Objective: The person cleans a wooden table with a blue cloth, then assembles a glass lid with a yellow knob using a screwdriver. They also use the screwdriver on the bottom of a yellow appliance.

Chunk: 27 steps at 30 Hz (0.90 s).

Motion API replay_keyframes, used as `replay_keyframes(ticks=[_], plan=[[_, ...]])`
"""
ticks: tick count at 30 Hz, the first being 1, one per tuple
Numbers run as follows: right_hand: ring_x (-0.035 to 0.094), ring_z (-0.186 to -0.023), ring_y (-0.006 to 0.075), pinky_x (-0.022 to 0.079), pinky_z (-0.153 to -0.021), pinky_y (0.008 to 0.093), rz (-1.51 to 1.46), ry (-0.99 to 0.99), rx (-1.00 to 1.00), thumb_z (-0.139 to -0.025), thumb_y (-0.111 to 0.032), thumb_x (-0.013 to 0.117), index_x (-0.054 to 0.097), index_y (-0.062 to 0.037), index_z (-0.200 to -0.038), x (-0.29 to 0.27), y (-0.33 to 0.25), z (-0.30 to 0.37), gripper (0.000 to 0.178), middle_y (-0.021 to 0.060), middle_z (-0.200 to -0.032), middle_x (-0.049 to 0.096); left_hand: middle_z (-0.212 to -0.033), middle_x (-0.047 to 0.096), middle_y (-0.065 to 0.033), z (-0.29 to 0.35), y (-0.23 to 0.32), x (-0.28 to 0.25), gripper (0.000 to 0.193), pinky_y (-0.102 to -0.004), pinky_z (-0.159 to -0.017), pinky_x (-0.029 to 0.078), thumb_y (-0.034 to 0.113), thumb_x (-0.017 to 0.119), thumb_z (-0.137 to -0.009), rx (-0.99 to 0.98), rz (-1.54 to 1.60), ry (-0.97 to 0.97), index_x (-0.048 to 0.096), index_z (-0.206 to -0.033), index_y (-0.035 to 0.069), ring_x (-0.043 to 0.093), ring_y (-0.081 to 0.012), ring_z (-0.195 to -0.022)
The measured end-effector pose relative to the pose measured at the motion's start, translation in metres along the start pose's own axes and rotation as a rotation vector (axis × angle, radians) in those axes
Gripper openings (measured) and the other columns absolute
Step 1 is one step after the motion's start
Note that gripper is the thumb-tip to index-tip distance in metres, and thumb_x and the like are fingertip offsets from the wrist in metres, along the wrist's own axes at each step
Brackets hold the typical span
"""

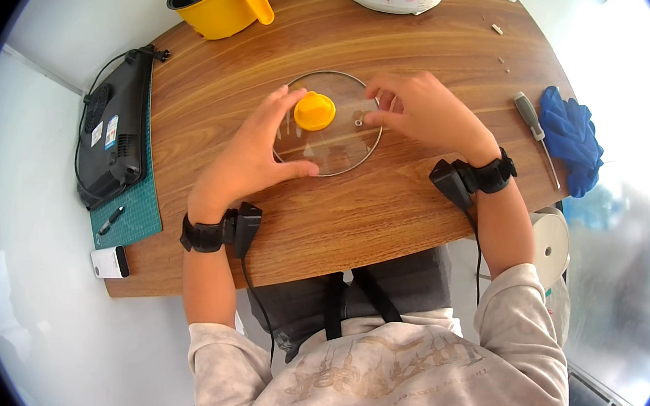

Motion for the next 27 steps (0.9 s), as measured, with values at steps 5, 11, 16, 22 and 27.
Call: replay_keyframes(ticks=[5,11,16,22,27], plan=[[0.07,-0.086,0.0266,0.055,-0.074,0.0357,-0.221,0.016,0.151,-0.09,-0.026,0.071,0.064,-0.003,-0.113,-0.005,0.015,0.0,0.033,0.015,-0.094,0.074,-0.15,0.045,-0.0184,0.001,-0.018,-0.013,0.079,-0.0424,-0.107,0.045,0.053,0.071,-0.088,-0.146,0.084,0.087,0.041,-0.149,0.012,0.046,-0.0352,-0.136],[0.069,-0.092,0.0162,0.057,-0.073,0.0301,-0.241,-0.036,0.243,-0.094,-0.02,0.069,0.064,-0.0035,-0.117,-0.003,0.016,0.002,0.029,0.0105,-0.103,0.072,-0.133,0.058,-0.0162,0.002,-0.035,-0.01,0.07,-0.0385,-0.089,0.051,0.048,0.068,-0.092,-0.251,0.025,0.152,0.045,-0.146,0.011,0.062,-0.0243,-0.107],[0.07,-0.087,0.0237,0.055,-0.077,0.0338,-0.327,-0.058,0.23,-0.092,-0.032,0.071,0.064,-0.0018,-0.117,0.0,0.02,0.003,0.04,0.0175,-0.102,0.074,-0.125,0.062,-0.0156,0.0,-0.039,-0.005,0.066,-0.0355,-0.083,0.053,0.048,0.067,-0.093,-0.331,0.191,0.102,0.047,-0.143,0.009,0.066,-0.022,-0.096],[0.067,-0.086,0.0156,0.055,-0.077,0.0293,-0.425,-0.079,0.24,-0.093,-0.029,0.069,0.064,-0.0024,-0.117,0.002,0.018,0.001,0.036,0.0105,-0.098,0.073,-0.126,0.061,-0.0144,-0.003,-0.028,-0.005,0.067,-0.0349,-0.082,0.054,0.04,0.077,-0.087,-0.299,0.202,0.061,0.049,-0.143,0.016,0.063,-0.0217,-0.1],[0.063,-0.086,0.0101,0.054,-0.082,0.0256,-0.594,-0.103,0.355,-0.095,-0.026,0.063,0.065,-0.0055,-0.114,0.002,0.023,-0.001,0.028,0.0019,-0.092,0.068,-0.132,0.057,-0.0111,0.0,-0.02,-0.002,0.083,-0.0336,-0.082,0.054,0.037,0.086,-0.077,-0.258,0.151,0.011,0.045,-0.148,0.025,0.06,-0.0221,-0.101]])
Point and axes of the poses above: each hand's wrist, its own z-axis away from the middle knuckle, its own x-axis out of the palm, y = z × x, the point moved 6 cm from there along -z, towards the middle knuckle
